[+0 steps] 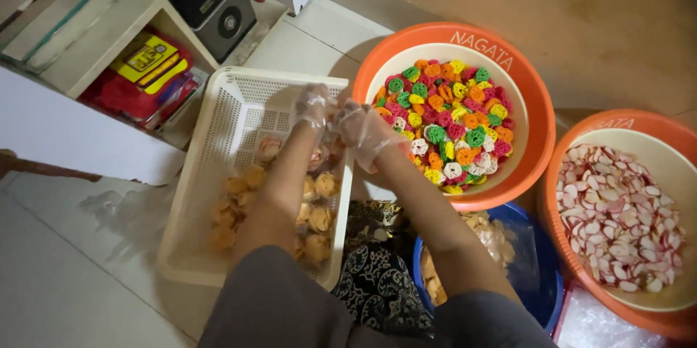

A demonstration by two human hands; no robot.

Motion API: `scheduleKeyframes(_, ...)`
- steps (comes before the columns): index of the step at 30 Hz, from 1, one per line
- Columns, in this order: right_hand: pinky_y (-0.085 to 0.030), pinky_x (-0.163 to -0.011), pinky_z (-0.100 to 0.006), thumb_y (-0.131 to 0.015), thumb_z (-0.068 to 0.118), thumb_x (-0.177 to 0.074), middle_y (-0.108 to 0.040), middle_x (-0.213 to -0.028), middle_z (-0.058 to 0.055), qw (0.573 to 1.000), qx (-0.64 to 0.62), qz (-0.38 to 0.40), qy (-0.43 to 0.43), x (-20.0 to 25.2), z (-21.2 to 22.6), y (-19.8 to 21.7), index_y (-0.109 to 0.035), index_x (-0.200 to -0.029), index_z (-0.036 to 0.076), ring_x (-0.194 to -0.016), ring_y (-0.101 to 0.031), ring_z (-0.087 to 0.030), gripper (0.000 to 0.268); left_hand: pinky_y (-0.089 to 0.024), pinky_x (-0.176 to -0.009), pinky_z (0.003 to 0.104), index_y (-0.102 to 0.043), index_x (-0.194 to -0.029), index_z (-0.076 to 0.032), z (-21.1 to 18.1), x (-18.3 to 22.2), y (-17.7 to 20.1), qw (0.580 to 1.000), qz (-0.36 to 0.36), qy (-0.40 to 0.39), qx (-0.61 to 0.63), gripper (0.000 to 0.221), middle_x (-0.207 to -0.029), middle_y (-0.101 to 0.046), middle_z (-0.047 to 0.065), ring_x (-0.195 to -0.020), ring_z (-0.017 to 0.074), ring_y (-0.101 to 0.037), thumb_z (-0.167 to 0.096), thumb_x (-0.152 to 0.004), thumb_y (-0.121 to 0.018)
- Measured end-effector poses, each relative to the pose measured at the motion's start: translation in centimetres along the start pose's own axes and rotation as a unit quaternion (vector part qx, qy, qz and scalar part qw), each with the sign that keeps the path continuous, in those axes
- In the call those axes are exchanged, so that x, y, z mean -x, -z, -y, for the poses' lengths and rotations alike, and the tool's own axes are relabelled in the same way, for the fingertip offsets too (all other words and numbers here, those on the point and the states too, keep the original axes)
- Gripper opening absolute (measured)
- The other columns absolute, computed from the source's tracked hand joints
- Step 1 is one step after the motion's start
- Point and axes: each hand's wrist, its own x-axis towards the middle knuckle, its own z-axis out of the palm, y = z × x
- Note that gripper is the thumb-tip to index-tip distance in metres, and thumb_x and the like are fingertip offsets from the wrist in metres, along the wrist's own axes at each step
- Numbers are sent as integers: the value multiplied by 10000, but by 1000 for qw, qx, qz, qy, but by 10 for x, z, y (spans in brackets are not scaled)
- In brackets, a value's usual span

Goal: Person wearing plastic gloves is transferring various types of snacks from large bowls and a basket into a plastic bag held in a blue bowl.

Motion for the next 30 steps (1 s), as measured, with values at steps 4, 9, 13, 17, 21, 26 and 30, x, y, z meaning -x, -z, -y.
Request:
scheduleKeyframes(4, -480, -1010, -303, -519, 318, -1038, -645, -1223, -66, 980, 195, 20, 46, 7, -3, 5, -630, -1254, 129, -1140, -610, -264, 308, -555, -631, 564, -699, -824, -68, -8, 22, -97, 939, -232, 130, -218, 97, -806, -648, 203, -796, 428, -670, -125, -845, -623)
scheduleKeyframes(9, -411, -1054, -351, -499, 348, -1040, -585, -1327, -23, 919, 382, 41, 91, 16, 1, 19, -627, -1269, 210, -1245, -527, -250, 297, -596, -709, 530, -744, -924, 4, -59, 42, 32, 996, 44, 58, -55, 90, -892, -725, 192, -920, 420, -728, -22, -909, -659)
scheduleKeyframes(13, -342, -1097, -399, -478, 377, -1041, -526, -1431, 22, 819, 553, 63, 140, 28, 14, 32, -625, -1285, 291, -1350, -444, -235, 297, -625, -664, 472, -770, -915, -69, -56, 46, 40, 994, 27, 106, 29, 170, -877, -750, 159, -898, 365, -751, -196, -806, -802)
scheduleKeyframes(17, -273, -1141, -446, -458, 407, -1043, -467, -1536, 66, 685, 702, 75, 180, 51, 29, 55, -623, -1300, 372, -1455, -361, -219, 308, -609, -519, 429, -783, -933, -265, -43, 39, -6, 976, -16, 187, 109, 418, -736, -735, 40, -719, 284, -762, -645, -761, -799)
scheduleKeyframes(21, -474, -1049, -373, -471, 319, -1068, -611, -1348, -144, 926, 344, 30, 153, 86, 0, 96, -657, -1240, 104, -1229, -602, -293, 333, -578, -504, 358, -720, -828, -256, -68, 90, 8, 964, -261, 50, 4, 433, -682, -643, 7, -645, 237, -717, -688, -804, -726)
scheduleKeyframes(26, -597, -803, -379, -672, 337, -787, -685, -1075, -7, 803, 564, -64, 183, 198, -26, 161, -716, -1099, 242, -935, -727, -274, 329, -573, -767, 350, -732, -924, -324, -158, 189, 131, 976, -94, 45, 193, 352, -856, -717, -41, -873, 219, -722, -665, -868, -664)
scheduleKeyframes(30, -573, -943, -364, -557, 595, -916, -687, -1271, 99, 805, 582, -106, -27, 270, -80, 215, -728, -1153, 391, -1135, -692, -220, 356, -570, -925, 345, -739, -982, -366, -233, 271, 189, 954, 28, 36, 297, 316, -960, -760, -69, -1009, 209, -724, -651, -906, -627)
